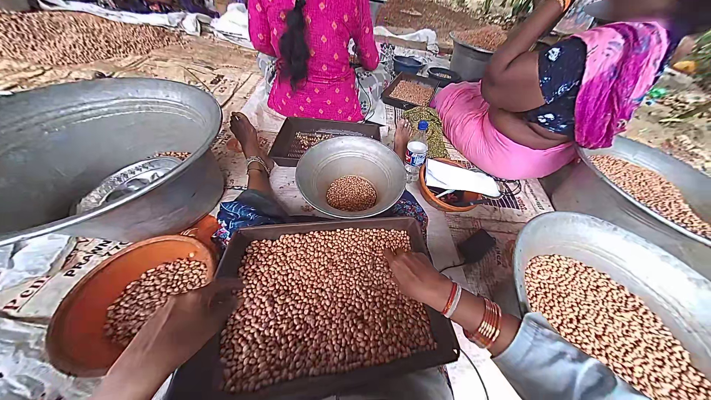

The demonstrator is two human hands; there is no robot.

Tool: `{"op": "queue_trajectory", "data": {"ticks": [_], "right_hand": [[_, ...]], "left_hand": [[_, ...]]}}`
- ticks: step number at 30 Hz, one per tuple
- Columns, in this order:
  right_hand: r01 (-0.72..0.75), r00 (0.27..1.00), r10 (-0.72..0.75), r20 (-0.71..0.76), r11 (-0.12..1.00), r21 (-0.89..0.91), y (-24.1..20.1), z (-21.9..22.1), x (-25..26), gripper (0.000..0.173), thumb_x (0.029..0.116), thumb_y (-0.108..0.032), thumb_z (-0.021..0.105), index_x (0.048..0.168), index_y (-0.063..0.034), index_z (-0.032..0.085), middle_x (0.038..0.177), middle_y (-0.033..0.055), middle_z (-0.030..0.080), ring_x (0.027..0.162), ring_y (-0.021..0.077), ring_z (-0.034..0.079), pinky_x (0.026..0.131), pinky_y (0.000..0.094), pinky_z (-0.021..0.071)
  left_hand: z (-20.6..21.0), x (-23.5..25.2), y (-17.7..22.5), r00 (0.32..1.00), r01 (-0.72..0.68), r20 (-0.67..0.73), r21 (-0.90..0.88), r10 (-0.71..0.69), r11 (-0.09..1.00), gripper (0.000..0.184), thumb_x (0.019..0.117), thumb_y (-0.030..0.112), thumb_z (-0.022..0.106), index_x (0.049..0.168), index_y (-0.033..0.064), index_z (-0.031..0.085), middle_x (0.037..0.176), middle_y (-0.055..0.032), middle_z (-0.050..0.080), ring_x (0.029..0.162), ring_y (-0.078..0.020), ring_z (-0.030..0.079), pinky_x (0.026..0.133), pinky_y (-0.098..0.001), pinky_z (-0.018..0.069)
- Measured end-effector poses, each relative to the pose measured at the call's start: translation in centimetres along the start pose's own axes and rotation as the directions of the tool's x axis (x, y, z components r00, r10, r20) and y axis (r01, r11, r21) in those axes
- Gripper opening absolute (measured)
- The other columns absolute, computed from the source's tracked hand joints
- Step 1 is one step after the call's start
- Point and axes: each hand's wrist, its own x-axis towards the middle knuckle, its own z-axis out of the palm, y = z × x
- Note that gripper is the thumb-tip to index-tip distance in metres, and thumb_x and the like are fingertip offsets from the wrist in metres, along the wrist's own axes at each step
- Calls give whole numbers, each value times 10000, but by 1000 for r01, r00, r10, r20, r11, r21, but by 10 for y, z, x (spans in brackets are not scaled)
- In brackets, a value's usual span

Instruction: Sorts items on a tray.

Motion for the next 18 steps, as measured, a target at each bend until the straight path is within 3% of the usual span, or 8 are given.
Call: {"op": "queue_trajectory", "data": {"ticks": [4, 8, 10, 12, 14, 18], "right_hand": [[-13, 991, 22, 128, 997, -70, 6, 7, 5, 415, 961, -51, 621, 1350, 64, 538, 1186, 275, 650, 1134, 445, 634, 903, 597, 493], [76, 956, -43, 291, 992, -104, 0, 16, 3, 396, 921, -45, 683, 1284, 75, 580, 1179, 288, 651, 1131, 469, 629, 895, 637, 486], [148, 919, -103, 382, 985, -92, -4, 20, 2, 458, 921, -117, 729, 1300, 77, 561, 1170, 302, 649, 1127, 486, 624, 923, 669, 466], [227, 878, -178, 444, 972, -58, -6, 26, 1, 504, 935, -207, 747, 1311, 75, 565, 1147, 306, 654, 1104, 488, 634, 906, 669, 481], [284, 835, -241, 494, 959, -12, -10, 31, 1, 568, 968, -291, 725, 1361, 72, 535, 1165, 311, 648, 1124, 486, 629, 929, 663, 478], [324, 800, -326, 503, 941, 96, -20, 37, 1, 599, 975, -385, 711, 1312, 85, 555, 1173, 307, 647, 1141, 476, 623, 951, 657, 463]], "left_hand": [[11, 0, 11, 949, 134, 231, 318, -214, 938, 333, 986, 319, 690, 1194, 59, 713, 1070, -263, 724, 1040, -497, 686, 874, -694, 512], [25, -8, 42, 817, 89, 471, 469, -334, 879, 616, 961, 474, 695, 1327, -11, 595, 1225, -296, 663, 1189, -490, 627, 979, -650, 491], [23, -18, 65, 790, 41, 527, 464, -312, 885, 720, 954, 493, 701, 1393, -54, 538, 1252, -329, 646, 1224, -510, 606, 1009, -651, 473], [33, -20, 66, 762, 2, 588, 414, -270, 910, 828, 912, 546, 730, 1449, -30, 475, 1219, -305, 666, 1183, -492, 635, 995, -638, 495], [43, -19, 69, 723, -45, 659, 343, -206, 938, 859, 897, 585, 727, 1456, -12, 463, 1179, -294, 677, 1140, -482, 653, 965, -633, 508], [60, -24, 96, 708, -63, 698, 213, -107, 975, 903, 884, 586, 740, 1509, 19, 420, 1196, -285, 674, 1136, -473, 656, 966, -641, 507]]}}
